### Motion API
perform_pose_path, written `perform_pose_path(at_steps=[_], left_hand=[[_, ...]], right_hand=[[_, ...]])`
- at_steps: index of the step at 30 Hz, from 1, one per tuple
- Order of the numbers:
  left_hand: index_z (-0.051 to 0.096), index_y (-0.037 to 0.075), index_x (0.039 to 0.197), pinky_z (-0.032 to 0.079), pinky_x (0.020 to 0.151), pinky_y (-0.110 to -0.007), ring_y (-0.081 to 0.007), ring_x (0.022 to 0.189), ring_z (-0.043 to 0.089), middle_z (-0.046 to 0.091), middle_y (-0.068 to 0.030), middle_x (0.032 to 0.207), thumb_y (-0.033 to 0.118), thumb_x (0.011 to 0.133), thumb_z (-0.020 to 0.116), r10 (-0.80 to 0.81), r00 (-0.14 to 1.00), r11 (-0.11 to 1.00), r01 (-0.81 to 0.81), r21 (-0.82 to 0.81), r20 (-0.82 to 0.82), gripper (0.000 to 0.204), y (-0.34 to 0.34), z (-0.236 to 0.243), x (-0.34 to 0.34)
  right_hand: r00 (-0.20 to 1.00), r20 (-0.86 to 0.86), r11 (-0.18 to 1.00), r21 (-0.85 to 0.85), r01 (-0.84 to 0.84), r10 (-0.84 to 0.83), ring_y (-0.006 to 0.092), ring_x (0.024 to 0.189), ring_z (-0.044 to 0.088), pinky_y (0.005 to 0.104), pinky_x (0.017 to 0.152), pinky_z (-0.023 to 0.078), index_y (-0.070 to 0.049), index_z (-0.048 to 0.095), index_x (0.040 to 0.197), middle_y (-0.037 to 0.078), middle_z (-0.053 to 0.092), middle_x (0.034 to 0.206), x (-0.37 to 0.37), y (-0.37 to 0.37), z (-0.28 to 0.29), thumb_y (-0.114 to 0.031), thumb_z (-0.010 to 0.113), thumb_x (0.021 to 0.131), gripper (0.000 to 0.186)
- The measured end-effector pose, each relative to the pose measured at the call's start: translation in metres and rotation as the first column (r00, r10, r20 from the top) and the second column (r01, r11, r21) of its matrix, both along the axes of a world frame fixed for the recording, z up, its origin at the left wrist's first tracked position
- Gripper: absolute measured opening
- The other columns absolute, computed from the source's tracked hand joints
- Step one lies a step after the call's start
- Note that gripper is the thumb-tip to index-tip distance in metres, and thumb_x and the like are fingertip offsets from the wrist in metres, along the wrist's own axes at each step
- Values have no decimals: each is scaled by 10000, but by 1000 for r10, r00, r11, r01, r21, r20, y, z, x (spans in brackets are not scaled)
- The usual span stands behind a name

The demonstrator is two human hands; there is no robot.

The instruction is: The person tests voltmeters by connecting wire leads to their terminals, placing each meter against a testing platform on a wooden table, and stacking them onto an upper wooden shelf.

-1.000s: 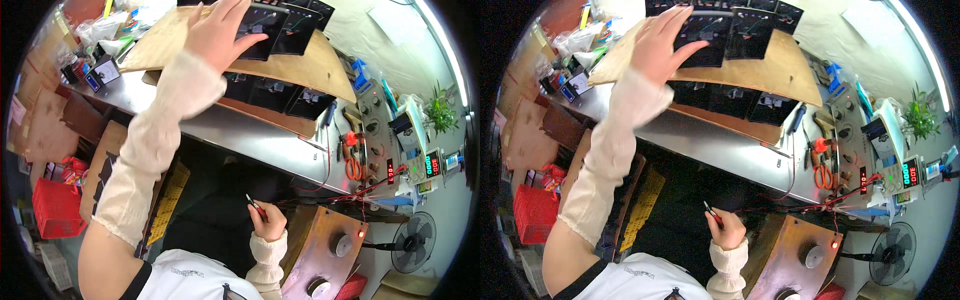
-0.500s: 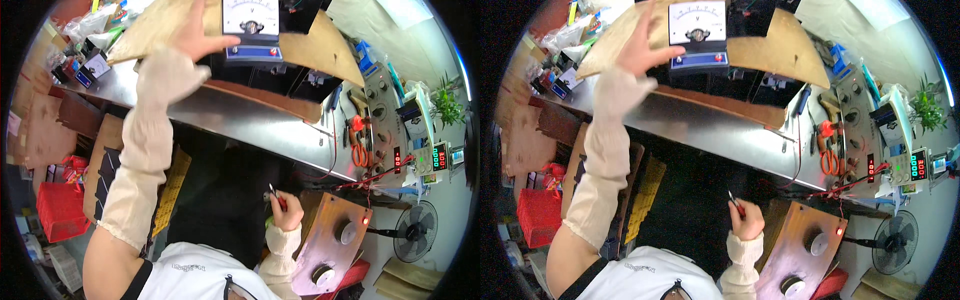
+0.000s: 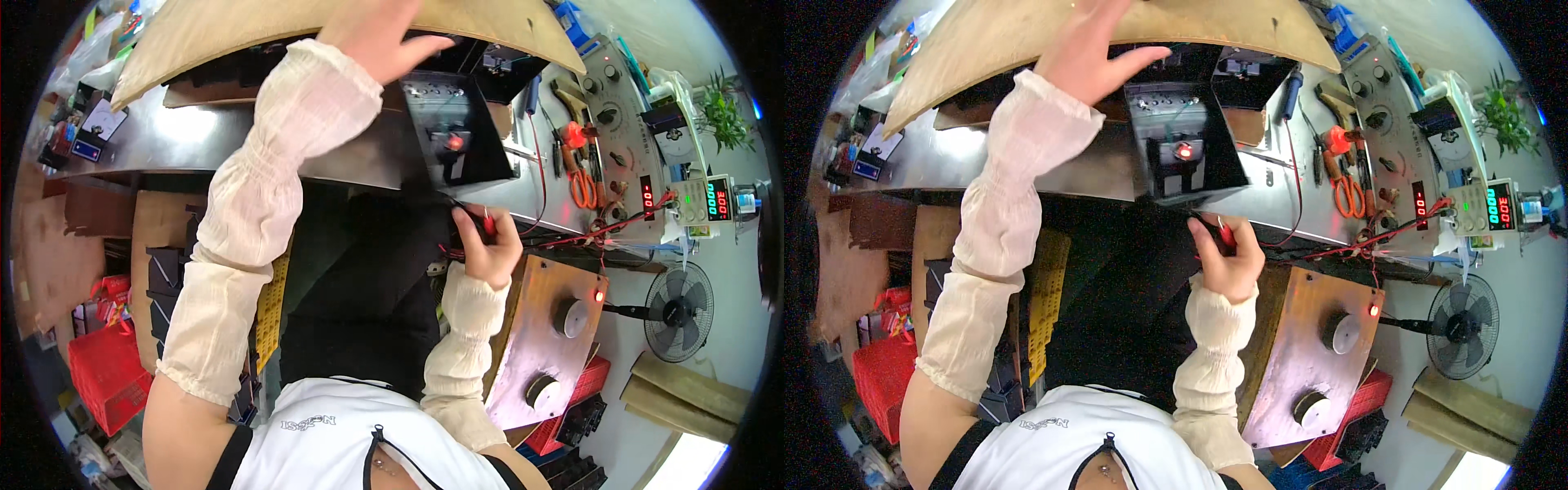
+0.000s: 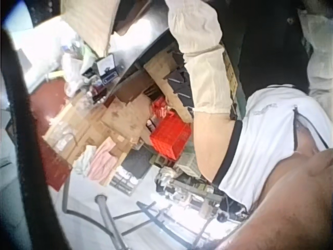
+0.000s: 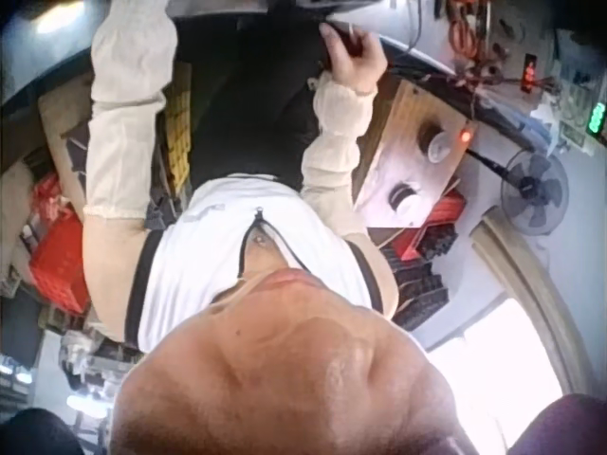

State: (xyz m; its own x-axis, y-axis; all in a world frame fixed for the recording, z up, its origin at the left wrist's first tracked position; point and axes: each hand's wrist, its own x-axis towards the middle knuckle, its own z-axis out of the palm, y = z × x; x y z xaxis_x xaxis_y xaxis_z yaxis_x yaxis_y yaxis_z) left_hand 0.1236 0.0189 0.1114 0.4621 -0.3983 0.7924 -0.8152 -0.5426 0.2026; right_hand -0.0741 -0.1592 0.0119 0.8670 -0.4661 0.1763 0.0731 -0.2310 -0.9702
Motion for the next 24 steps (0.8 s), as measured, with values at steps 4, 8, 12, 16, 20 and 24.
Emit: perform_pose_path(at_steps=[4, 8, 12, 16, 20, 24], left_hand=[[671, 49, 1192, 503, 933, -395, -346, 1052, 650, 685, -162, 1117, 130, 836, 766, -264, 937, 914, 319, -252, 229, 377, -31, -39, -25], [717, 56, 1098, 514, 892, -397, -326, 986, 653, 694, -129, 1022, 89, 810, 757, -183, 966, 936, 228, -266, 186, 292, -44, -52, -38], [723, 63, 1040, 500, 874, -380, -291, 959, 647, 691, -87, 985, 193, 718, 847, -158, 985, 987, 159, 0, 72, 369, -20, -27, -50], [711, 47, 960, 493, 893, -412, -301, 964, 647, 680, -87, 928, 237, 678, 876, -166, 982, 970, 178, 162, -88, 378, 9, -44, -55], [638, 50, 908, 520, 805, -353, -259, 853, 663, 664, -46, 838, 238, 785, 825, -309, 941, 935, 328, 137, -141, 292, 27, -55, -65], [646, 37, 1007, 522, 758, -250, -111, 837, 662, 689, -25, 929, 209, 992, 629, -788, 231, 536, -199, -821, -570, 174, 40, -49, -82]], right_hand=[[986, 44, 972, 180, 152, -162, 34, 674, 448, 189, 638, 379, -10, 695, 903, -61, 566, 729, 15, 7, -26, -57, 814, 819, 153], [991, 21, 976, -173, 134, -133, 40, 640, 427, 214, 589, 392, 0, 666, 874, -26, 556, 693, 17, 38, -12, -99, 818, 825, 188], [986, -95, 982, -141, 122, -136, 27, 672, 508, 193, 631, 432, -3, 705, 929, 7, 653, 750, -6, 2, -21, -82, 819, 819, 177], [972, -186, 978, -179, 111, -144, 44, 674, 526, 209, 629, 446, -11, 718, 943, 14, 654, 751, -38, -20, -22, -108, 815, 826, 180], [962, -260, 972, -235, 23, -86, 84, 668, 573, 238, 640, 477, -9, 720, 928, 64, 686, 769, -65, -28, -39, -118, 818, 818, 183], [951, -308, 962, -255, -93, 11, 150, 647, 617, 270, 639, 496, 8, 709, 901, 120, 682, 765, -88, -27, -50, -117, 805, 828, 174]])
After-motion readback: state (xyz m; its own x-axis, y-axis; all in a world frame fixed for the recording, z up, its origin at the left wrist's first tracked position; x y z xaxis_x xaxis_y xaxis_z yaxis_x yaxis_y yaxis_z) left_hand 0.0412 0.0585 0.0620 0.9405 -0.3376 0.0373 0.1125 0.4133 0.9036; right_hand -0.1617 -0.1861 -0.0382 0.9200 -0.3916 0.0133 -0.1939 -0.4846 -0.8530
